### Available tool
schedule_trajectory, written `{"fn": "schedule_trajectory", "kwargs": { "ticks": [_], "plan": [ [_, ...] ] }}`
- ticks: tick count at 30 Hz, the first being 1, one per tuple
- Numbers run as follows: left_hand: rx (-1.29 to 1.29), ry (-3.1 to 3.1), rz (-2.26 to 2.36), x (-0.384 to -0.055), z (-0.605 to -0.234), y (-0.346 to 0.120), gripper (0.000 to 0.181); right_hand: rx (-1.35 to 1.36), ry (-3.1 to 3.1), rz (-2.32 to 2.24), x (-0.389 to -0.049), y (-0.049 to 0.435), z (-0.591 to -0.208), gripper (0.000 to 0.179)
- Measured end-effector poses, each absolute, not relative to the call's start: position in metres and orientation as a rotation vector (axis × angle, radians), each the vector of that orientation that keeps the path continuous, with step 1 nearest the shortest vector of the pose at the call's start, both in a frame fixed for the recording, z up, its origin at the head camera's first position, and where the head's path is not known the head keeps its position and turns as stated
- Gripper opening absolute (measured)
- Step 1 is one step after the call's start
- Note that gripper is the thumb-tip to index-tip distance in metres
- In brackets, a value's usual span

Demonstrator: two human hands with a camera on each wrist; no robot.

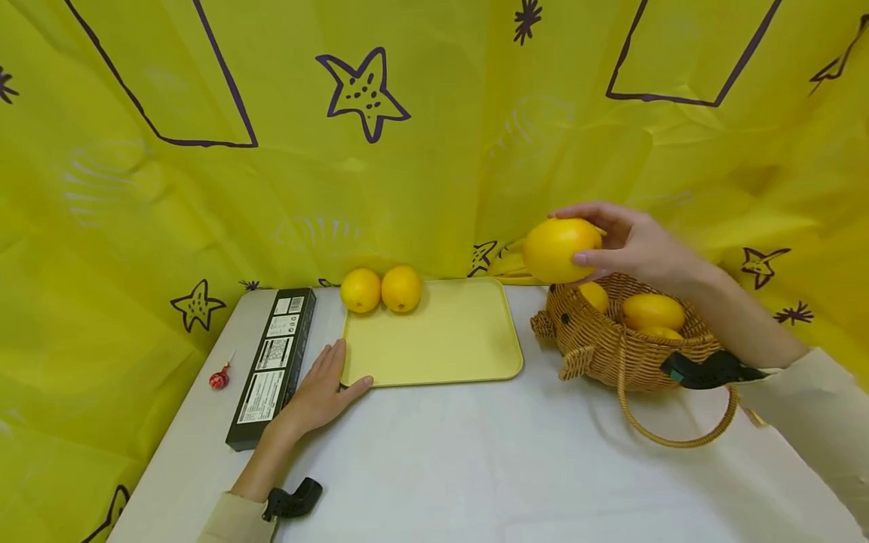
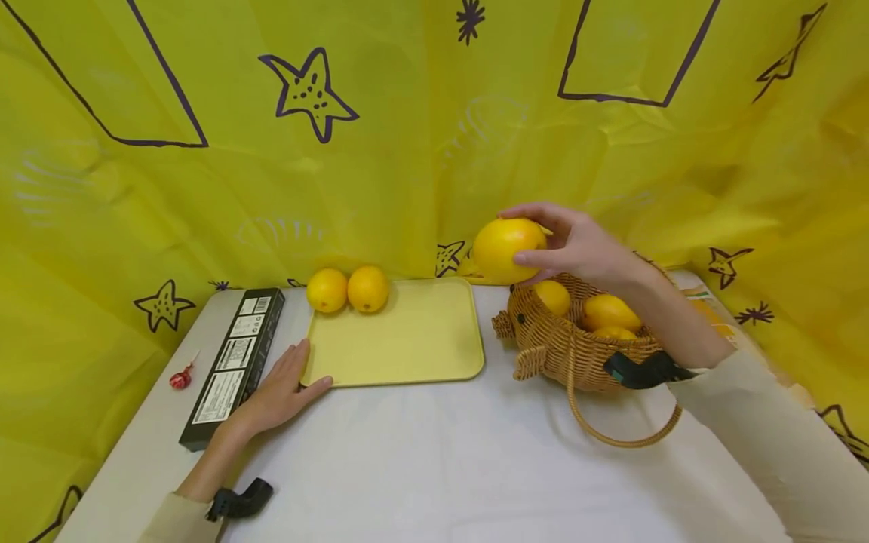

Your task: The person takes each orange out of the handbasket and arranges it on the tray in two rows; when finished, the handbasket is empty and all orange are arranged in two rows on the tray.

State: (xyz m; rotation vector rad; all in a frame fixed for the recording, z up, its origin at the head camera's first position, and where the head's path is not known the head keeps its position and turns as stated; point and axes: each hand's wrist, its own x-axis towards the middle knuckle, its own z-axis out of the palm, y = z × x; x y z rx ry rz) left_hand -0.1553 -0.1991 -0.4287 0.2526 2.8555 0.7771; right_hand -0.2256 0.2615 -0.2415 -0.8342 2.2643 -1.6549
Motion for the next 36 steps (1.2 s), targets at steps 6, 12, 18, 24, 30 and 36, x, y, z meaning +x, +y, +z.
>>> {"fn": "schedule_trajectory", "kwargs": {
  "ticks": [6, 12, 18, 24, 30, 36],
  "plan": [
    [0.243, 2.851, 0.762, -0.157, -0.428, -0.2, 0.097, -0.91, 2.089, -1.964, -0.213, 0.232, -0.255, 0.057],
    [0.257, 2.86, 0.765, -0.157, -0.428, -0.2, 0.097, -0.912, 2.075, -2.007, -0.206, 0.209, -0.266, 0.062],
    [0.267, 2.865, 0.778, -0.157, -0.427, -0.199, 0.096, -0.922, 2.071, -2.017, -0.207, 0.193, -0.277, 0.055],
    [0.271, 2.871, 0.773, -0.157, -0.429, -0.199, 0.097, -0.825, 1.983, -2.054, -0.21, 0.177, -0.293, 0.052],
    [0.272, 2.864, 0.78, -0.156, -0.431, -0.199, 0.098, -0.723, 1.95, -2.065, -0.21, 0.163, -0.304, 0.066],
    [0.261, 2.866, 0.775, -0.157, -0.429, -0.2, 0.098, -0.671, 1.988, -2.085, -0.211, 0.151, -0.306, 0.066]
  ]
}}
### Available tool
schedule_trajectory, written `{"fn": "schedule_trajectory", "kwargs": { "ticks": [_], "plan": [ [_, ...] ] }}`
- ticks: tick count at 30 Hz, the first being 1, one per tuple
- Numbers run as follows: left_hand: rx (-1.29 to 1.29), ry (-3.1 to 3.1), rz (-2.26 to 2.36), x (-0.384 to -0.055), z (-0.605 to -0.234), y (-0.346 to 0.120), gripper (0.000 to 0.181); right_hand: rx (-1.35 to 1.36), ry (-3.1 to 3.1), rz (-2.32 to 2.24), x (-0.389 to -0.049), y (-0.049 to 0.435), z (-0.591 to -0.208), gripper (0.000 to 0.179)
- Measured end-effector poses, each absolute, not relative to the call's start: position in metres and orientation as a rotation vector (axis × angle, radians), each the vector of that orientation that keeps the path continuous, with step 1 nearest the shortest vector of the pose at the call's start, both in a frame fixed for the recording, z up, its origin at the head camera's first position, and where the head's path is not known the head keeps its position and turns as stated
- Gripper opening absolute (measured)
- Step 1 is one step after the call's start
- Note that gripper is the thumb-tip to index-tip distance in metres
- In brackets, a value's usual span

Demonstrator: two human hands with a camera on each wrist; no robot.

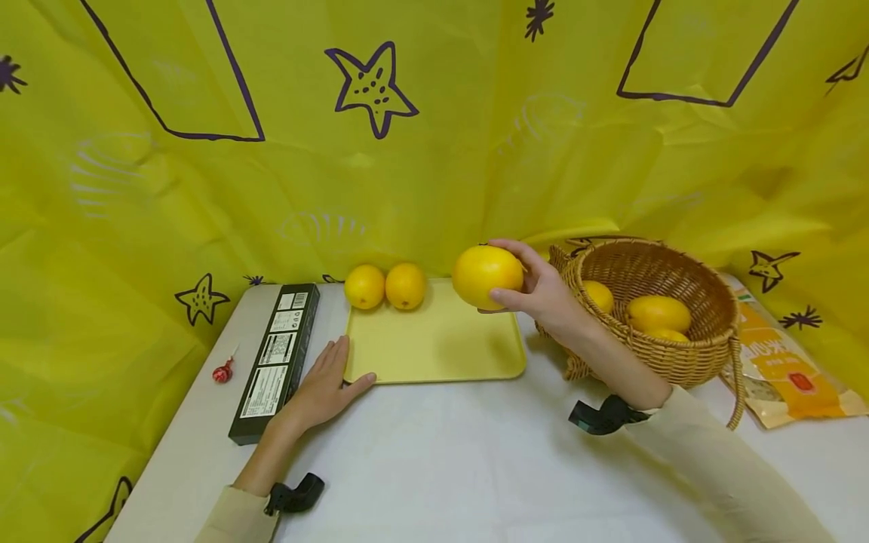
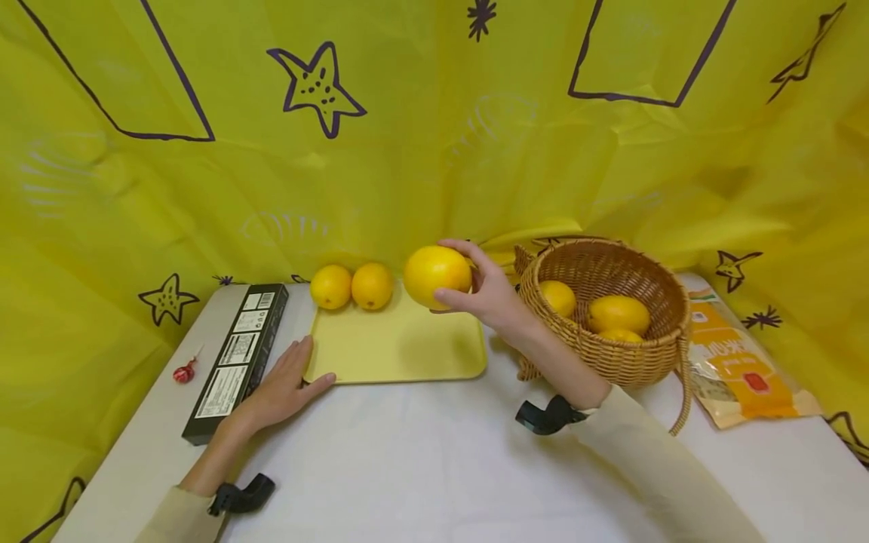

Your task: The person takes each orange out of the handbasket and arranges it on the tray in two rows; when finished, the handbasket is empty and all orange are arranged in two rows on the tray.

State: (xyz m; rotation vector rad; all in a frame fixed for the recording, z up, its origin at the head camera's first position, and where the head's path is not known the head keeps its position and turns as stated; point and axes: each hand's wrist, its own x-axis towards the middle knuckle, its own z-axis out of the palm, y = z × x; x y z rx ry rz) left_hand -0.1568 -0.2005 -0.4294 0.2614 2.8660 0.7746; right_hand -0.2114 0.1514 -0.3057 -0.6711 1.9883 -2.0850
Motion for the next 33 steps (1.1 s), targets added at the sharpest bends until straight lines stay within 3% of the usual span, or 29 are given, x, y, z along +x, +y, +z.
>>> {"fn": "schedule_trajectory", "kwargs": {
  "ticks": [33],
  "plan": [
    [0.268, 2.872, 0.788, -0.157, -0.427, -0.201, 0.097, -0.589, 2.341, -1.965, -0.211, 0.112, -0.315, 0.085]
  ]
}}
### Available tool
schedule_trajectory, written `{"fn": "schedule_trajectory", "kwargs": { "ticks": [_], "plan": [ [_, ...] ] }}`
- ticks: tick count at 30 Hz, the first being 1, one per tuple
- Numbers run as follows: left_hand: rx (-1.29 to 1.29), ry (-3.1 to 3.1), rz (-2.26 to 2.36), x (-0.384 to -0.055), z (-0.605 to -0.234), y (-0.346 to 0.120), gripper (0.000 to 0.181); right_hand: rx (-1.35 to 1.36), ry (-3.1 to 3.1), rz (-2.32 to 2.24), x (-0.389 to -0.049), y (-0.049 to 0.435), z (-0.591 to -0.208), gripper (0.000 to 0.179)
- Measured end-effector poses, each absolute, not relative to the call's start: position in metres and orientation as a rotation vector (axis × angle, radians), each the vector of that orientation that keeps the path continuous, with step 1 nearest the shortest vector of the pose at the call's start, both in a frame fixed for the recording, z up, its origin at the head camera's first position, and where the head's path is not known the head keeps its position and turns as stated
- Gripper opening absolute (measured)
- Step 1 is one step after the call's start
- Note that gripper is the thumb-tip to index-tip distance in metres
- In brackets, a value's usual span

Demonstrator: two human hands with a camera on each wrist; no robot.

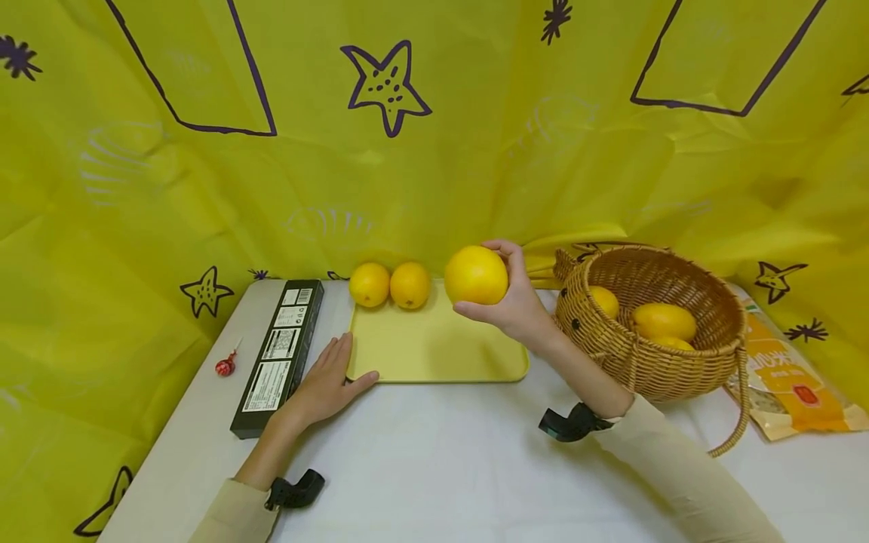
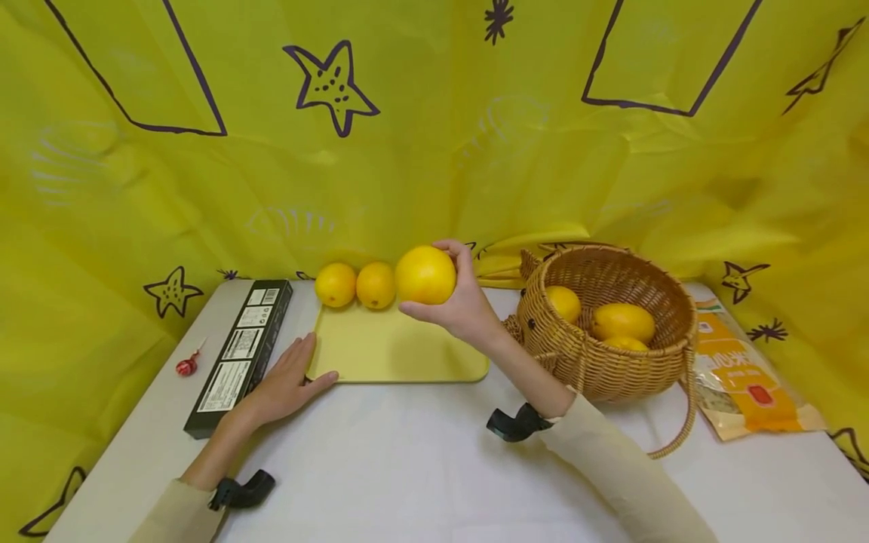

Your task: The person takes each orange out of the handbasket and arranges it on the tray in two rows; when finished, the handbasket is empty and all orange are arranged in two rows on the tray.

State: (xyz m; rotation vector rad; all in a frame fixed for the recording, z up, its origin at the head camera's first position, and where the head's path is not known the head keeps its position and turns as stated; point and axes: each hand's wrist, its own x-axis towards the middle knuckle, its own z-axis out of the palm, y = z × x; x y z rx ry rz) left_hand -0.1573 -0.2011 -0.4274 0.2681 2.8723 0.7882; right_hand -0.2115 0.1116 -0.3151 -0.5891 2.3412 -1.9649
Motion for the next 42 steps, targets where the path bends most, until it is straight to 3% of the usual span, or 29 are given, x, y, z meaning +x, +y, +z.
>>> {"fn": "schedule_trajectory", "kwargs": {
  "ticks": [17, 28, 35, 42],
  "plan": [
    [0.259, 2.863, 0.764, -0.155, -0.429, -0.203, 0.096, -0.7, 2.591, -1.715, -0.223, 0.094, -0.328, 0.088],
    [0.272, 2.866, 0.776, -0.155, -0.429, -0.202, 0.096, -0.505, 2.641, -1.665, -0.252, 0.087, -0.344, 0.085],
    [0.257, 2.864, 0.781, -0.157, -0.43, -0.202, 0.097, -0.487, 2.826, -1.441, -0.274, 0.082, -0.358, 0.087],
    [0.254, 2.862, 0.781, -0.158, -0.429, -0.202, 0.098, -0.449, 2.793, -1.498, -0.282, 0.08, -0.368, 0.083]
  ]
}}
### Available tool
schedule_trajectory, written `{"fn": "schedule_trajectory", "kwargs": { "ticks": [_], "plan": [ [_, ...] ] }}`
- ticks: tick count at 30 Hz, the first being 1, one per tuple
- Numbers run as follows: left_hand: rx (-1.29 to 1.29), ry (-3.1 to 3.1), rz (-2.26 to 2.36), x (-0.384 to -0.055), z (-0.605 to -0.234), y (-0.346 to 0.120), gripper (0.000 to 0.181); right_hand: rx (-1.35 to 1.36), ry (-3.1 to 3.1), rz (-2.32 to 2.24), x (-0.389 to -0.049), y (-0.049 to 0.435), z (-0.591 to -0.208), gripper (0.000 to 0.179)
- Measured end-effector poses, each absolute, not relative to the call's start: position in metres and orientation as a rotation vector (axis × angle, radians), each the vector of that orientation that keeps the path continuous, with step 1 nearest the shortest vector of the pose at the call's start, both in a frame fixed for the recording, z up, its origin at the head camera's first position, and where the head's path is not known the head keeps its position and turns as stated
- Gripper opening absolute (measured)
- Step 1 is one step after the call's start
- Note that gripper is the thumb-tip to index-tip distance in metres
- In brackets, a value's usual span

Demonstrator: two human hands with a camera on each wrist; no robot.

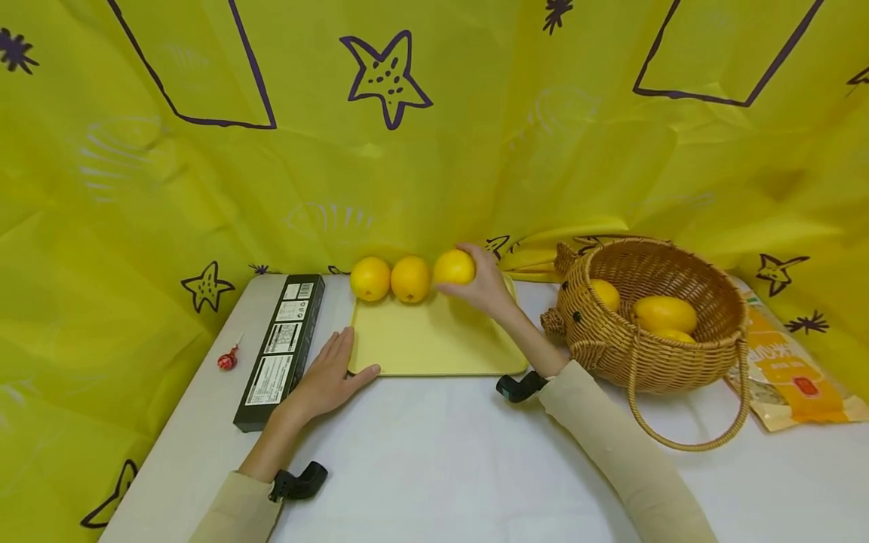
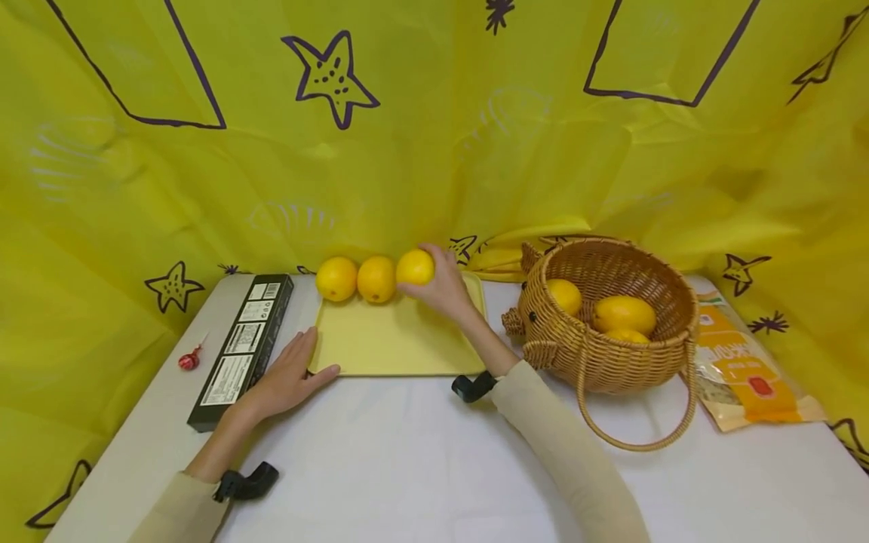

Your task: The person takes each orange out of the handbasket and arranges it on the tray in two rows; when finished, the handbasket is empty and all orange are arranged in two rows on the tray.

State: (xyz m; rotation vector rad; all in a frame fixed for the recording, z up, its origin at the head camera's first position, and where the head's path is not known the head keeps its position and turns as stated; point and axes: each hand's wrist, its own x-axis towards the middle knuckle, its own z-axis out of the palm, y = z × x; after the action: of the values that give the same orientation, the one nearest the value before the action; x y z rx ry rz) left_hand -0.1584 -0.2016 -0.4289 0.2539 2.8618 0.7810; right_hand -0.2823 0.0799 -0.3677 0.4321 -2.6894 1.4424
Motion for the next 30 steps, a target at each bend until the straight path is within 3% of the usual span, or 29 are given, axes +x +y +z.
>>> {"fn": "schedule_trajectory", "kwargs": {
  "ticks": [15, 30],
  "plan": [
    [0.249, 2.856, 0.78, -0.158, -0.428, -0.202, 0.097, 0.299, -2.669, 1.728, -0.291, 0.07, -0.379, 0.078],
    [0.239, 2.852, 0.786, -0.158, -0.427, -0.201, 0.098, 0.532, -2.704, 1.66, -0.311, 0.081, -0.401, 0.068]
  ]
}}
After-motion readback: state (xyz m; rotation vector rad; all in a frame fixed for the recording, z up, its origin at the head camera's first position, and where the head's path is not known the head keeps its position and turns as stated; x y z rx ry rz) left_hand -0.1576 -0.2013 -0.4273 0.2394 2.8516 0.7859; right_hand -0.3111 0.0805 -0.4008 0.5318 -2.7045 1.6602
